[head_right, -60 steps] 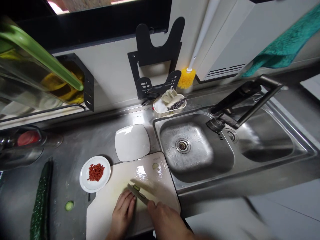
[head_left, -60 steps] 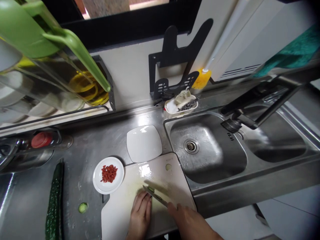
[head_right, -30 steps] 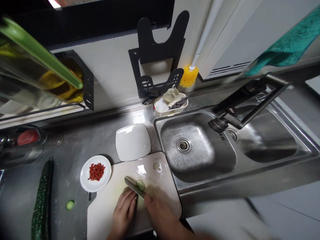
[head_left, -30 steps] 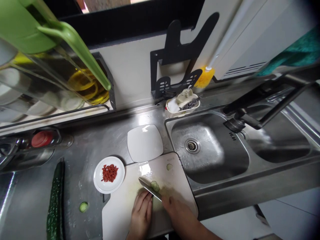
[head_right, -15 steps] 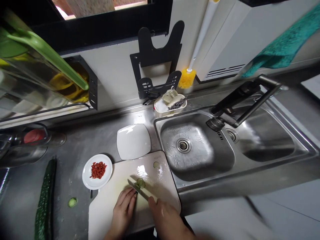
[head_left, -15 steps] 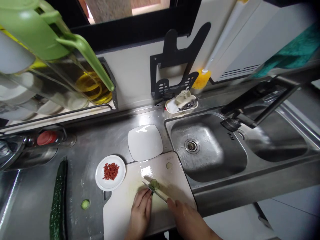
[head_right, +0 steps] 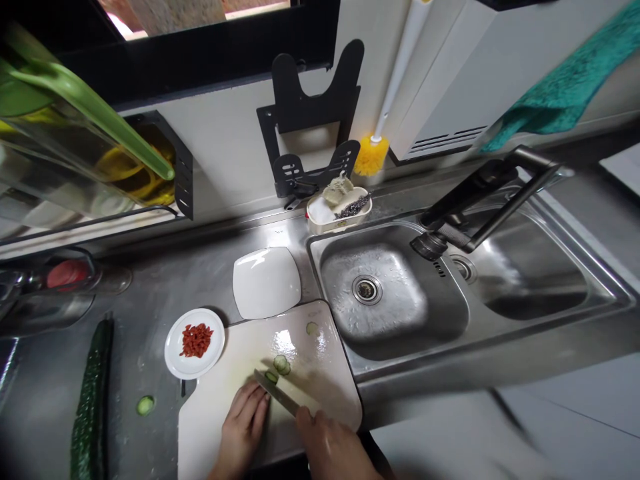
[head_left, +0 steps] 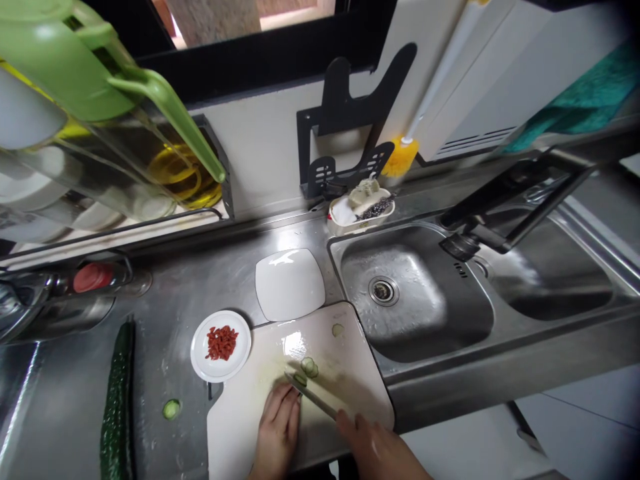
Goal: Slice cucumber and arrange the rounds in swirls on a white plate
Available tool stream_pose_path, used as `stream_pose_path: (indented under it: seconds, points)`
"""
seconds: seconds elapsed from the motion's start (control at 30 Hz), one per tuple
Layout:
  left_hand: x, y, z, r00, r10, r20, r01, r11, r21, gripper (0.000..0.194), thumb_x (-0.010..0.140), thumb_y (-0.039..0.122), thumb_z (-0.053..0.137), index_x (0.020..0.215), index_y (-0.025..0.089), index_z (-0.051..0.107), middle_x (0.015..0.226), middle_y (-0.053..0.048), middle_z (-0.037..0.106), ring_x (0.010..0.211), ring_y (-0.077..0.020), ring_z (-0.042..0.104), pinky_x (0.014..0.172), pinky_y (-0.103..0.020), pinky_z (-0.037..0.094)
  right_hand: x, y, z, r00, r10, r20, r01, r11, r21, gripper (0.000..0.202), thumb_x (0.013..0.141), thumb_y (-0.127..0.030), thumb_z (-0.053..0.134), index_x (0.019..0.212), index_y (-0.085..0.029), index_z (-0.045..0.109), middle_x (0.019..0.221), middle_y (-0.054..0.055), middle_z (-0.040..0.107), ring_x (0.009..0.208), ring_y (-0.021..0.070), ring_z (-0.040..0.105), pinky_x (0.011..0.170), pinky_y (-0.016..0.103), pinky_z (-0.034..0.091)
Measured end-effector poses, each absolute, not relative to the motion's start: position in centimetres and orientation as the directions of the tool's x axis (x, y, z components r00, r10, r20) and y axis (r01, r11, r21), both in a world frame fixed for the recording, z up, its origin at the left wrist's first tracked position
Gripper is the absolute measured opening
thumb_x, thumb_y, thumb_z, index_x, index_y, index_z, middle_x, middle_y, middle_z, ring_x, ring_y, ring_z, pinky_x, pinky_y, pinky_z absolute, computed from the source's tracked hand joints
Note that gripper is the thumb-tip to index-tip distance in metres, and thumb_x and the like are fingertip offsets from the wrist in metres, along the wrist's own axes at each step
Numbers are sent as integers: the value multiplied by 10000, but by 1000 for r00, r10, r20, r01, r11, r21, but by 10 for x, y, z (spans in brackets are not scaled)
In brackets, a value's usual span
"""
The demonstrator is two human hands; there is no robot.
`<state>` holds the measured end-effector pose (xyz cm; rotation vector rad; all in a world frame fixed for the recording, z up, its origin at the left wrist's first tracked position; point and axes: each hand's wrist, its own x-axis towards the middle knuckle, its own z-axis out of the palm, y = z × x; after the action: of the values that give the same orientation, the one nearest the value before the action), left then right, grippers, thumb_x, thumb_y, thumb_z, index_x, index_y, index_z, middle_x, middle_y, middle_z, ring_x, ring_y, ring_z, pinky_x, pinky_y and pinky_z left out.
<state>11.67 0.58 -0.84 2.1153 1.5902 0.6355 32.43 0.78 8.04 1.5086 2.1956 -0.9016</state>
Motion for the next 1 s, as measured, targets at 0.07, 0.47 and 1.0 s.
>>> stream_pose_path:
  seconds: [0.07, 0.47, 1.0]
  points:
    - [117, 6, -9, 245, 962, 118, 772, -267, 577, 238, 893, 169, 446, 1036, 168, 636, 1058, -76, 672, 1028, -179, 618, 932, -345, 527, 325, 6, 79, -385, 728, -567, 919, 242, -312, 512, 644, 81, 435, 1072, -177, 547, 794, 36, 673, 636, 166, 645, 477, 217, 325]
    - [119, 5, -9, 223, 964, 143, 760, -264, 593, 239, 899, 190, 442, 1001, 188, 658, 1025, -69, 682, 1006, -178, 627, 906, -340, 542, 323, 12, 84, -364, 738, -568, 926, 219, -309, 429, 748, 48, 418, 1075, -190, 561, 747, 29, 665, 607, 161, 642, 480, 207, 359]
    - [117, 4, -12, 252, 959, 133, 780, -283, 558, 227, 888, 158, 457, 1032, 177, 632, 1060, -72, 665, 1029, -185, 608, 934, -366, 515, 310, 33, 93, -360, 669, -650, 932, 228, -282, 371, 766, 38, 423, 1025, -174, 583, 774, 50, 680, 660, 178, 664, 529, 212, 451]
